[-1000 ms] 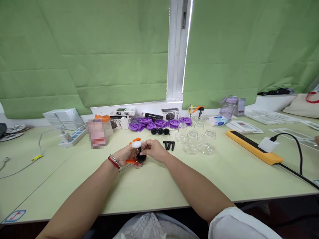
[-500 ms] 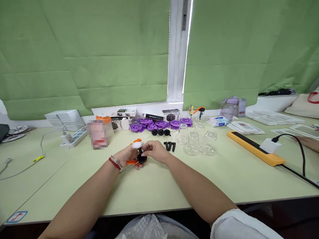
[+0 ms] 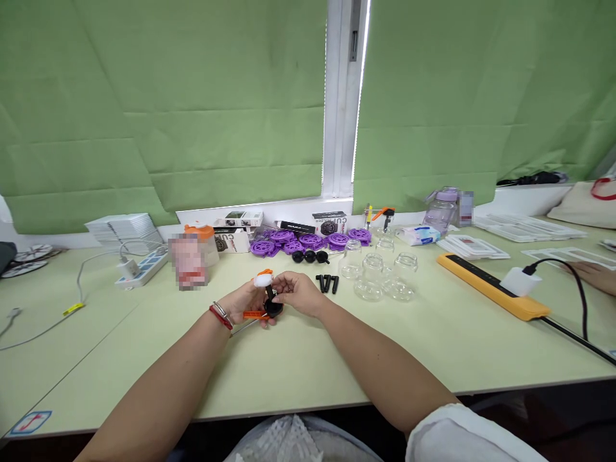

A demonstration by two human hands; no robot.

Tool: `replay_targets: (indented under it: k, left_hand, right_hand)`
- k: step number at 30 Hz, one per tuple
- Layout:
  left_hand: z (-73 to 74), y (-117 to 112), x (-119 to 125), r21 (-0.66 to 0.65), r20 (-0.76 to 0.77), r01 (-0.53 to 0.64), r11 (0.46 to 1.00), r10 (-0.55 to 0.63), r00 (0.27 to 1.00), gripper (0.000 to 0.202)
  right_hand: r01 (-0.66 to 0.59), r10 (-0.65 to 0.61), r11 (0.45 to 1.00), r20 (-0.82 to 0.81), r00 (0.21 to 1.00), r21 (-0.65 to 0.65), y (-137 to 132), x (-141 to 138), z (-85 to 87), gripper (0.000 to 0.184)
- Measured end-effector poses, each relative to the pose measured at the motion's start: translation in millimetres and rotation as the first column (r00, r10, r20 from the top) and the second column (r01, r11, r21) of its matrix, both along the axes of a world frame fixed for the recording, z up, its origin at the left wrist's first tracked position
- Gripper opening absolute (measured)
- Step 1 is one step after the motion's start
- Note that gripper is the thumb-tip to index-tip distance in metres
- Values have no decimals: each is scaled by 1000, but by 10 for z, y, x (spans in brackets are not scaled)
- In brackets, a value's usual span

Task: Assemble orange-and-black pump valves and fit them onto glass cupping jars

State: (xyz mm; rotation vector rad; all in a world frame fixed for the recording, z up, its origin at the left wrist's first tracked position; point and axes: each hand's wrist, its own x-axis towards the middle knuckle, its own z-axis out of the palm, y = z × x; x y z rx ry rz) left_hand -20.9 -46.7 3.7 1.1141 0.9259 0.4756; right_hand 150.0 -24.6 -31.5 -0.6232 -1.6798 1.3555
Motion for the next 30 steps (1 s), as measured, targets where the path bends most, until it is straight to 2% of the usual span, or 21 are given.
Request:
replay_targets:
  k: [6,30]
  left_hand:
    - [1,8,-9,-16,22,11,1000,-11,1000,62]
    - [-24,33,-25,-20,40,16,1000,-15,999,59]
  right_hand:
    - [18,-18,999,13,1000,-30,-13,1,12,33]
    - [24,-24,1000,37,999,3,-11,5,3,27]
